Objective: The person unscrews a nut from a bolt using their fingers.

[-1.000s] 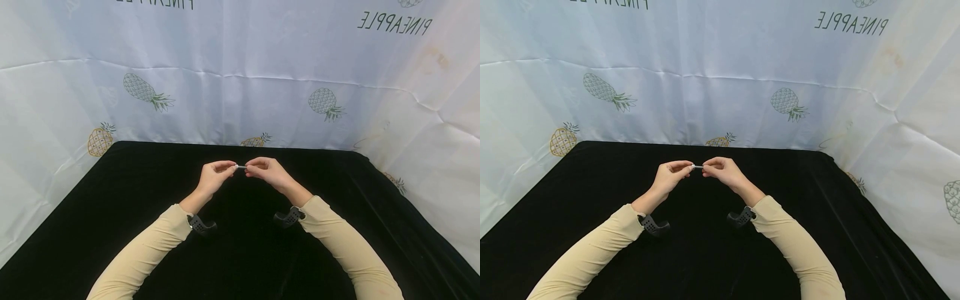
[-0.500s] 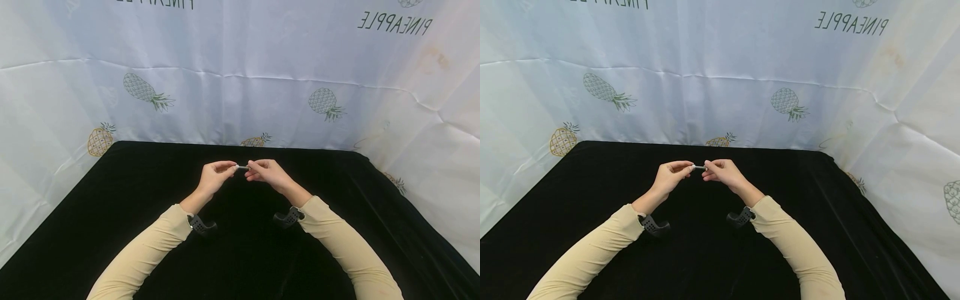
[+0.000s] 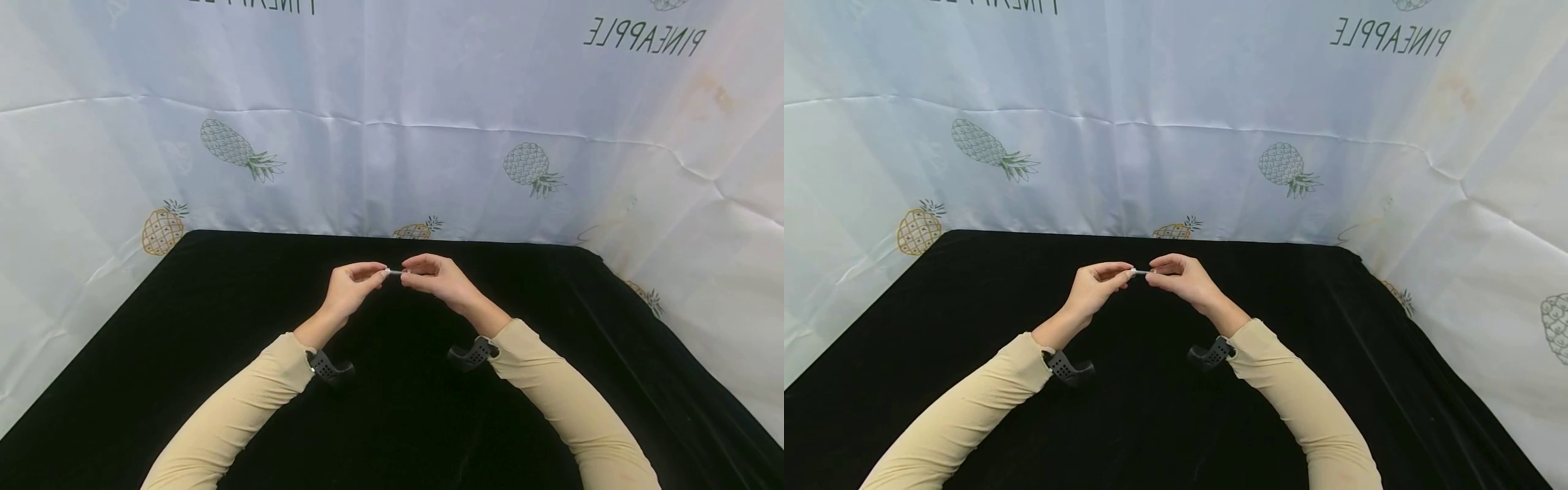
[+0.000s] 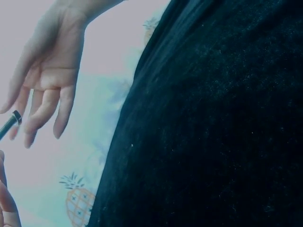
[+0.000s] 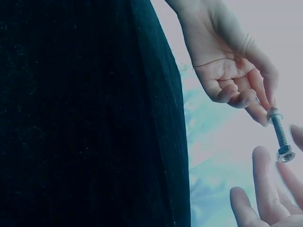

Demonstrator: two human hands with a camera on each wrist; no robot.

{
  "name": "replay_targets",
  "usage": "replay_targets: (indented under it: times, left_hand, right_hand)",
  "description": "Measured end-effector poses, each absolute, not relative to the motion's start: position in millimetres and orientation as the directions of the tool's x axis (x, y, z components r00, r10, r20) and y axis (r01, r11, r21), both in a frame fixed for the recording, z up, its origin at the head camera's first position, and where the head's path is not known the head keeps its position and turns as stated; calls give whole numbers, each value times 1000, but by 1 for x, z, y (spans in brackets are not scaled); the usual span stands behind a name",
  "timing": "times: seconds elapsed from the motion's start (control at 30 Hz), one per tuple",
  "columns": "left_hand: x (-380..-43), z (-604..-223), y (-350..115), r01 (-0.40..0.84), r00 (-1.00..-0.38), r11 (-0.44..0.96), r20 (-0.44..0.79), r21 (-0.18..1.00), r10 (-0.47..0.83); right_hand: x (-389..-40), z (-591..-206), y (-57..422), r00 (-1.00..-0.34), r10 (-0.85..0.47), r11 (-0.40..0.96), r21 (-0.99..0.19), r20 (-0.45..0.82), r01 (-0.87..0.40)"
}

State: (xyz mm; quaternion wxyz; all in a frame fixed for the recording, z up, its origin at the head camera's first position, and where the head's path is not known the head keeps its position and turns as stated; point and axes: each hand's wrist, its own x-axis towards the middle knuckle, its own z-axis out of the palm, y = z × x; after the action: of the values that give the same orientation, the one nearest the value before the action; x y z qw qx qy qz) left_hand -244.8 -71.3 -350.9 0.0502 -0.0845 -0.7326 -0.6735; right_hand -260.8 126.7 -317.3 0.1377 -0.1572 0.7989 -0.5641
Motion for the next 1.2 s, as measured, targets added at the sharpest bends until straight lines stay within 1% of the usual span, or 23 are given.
replay_targets:
  times: [0.13,0.2,0.33,0.57,1.2]
  left_hand:
    - [-245,-351,-71,199,-979,75,195,977,58]
    - [-245,-351,-72,200,-979,77,195,977,59]
    - [-244,-350,-72,193,-980,77,189,978,60]
    - [-244,-351,-72,185,-982,71,181,980,56]
    - [-245,-353,-73,172,-985,62,169,983,46]
  right_hand:
    - [-262,-316,125,-914,-390,307,-951,-107,-19]
    - [-263,-315,124,-915,-384,311,-950,-123,-3]
    - [-262,-315,124,-918,-385,310,-950,-93,-33]
    - [-260,-316,125,-930,-368,379,-915,-13,-138]
    - [-261,-322,127,-939,-342,393,-912,-32,-112]
